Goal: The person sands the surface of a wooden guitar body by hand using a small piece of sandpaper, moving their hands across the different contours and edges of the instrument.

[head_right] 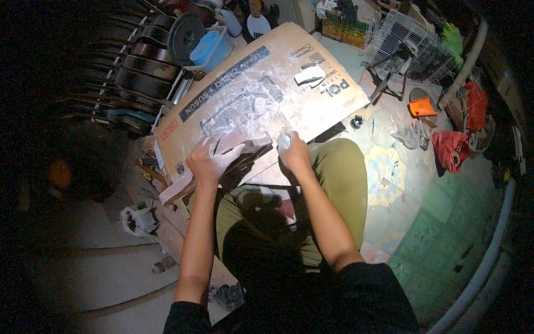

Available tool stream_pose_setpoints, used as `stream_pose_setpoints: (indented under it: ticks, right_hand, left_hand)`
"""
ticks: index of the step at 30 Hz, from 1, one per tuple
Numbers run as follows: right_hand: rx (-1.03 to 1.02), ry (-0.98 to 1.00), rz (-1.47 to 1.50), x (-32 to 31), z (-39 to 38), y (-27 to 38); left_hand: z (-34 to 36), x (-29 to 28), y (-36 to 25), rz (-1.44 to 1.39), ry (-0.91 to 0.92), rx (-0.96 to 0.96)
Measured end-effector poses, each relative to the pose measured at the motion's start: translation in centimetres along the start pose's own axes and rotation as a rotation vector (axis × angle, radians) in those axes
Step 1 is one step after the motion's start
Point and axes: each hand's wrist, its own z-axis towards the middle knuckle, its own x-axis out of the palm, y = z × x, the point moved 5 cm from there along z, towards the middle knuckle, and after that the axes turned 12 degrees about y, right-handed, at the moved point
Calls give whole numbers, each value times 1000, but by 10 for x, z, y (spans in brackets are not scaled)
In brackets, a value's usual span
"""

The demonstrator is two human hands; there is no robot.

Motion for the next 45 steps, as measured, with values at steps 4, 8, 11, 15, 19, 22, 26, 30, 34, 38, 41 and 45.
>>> stream_pose_setpoints:
  ticks: [4,8,11,15,19,22,26,30,34,38,41,45]
  right_hand:
    - [-227,402,-244,15,-31,28]
    - [-192,463,-336,36,-28,23]
    - [-26,428,-363,27,-10,12]
    - [-163,368,-329,19,-27,26]
    - [-155,499,-393,36,-36,28]
    - [98,463,-405,33,1,-21]
    - [144,412,-314,22,-10,2]
    - [6,401,-263,11,-31,32]
    - [-269,362,-212,26,-29,30]
    - [-338,405,-149,37,-28,37]
    - [-285,458,-25,44,-20,35]
    - [-518,363,183,44,-33,45]
  left_hand:
    - [4,-2,2,-20,3,-5]
    - [5,7,2,-28,31,-9]
    - [6,12,4,-46,23,-16]
    - [5,7,9,-27,41,-37]
    - [4,9,9,-22,25,-18]
    - [11,18,2,-36,17,21]
    - [8,13,15,-24,-11,18]
    - [11,12,18,38,22,-26]
    - [19,11,11,15,62,-31]
    - [20,7,12,2,40,-8]
    - [22,5,2,14,15,15]
    - [21,8,8,5,6,5]
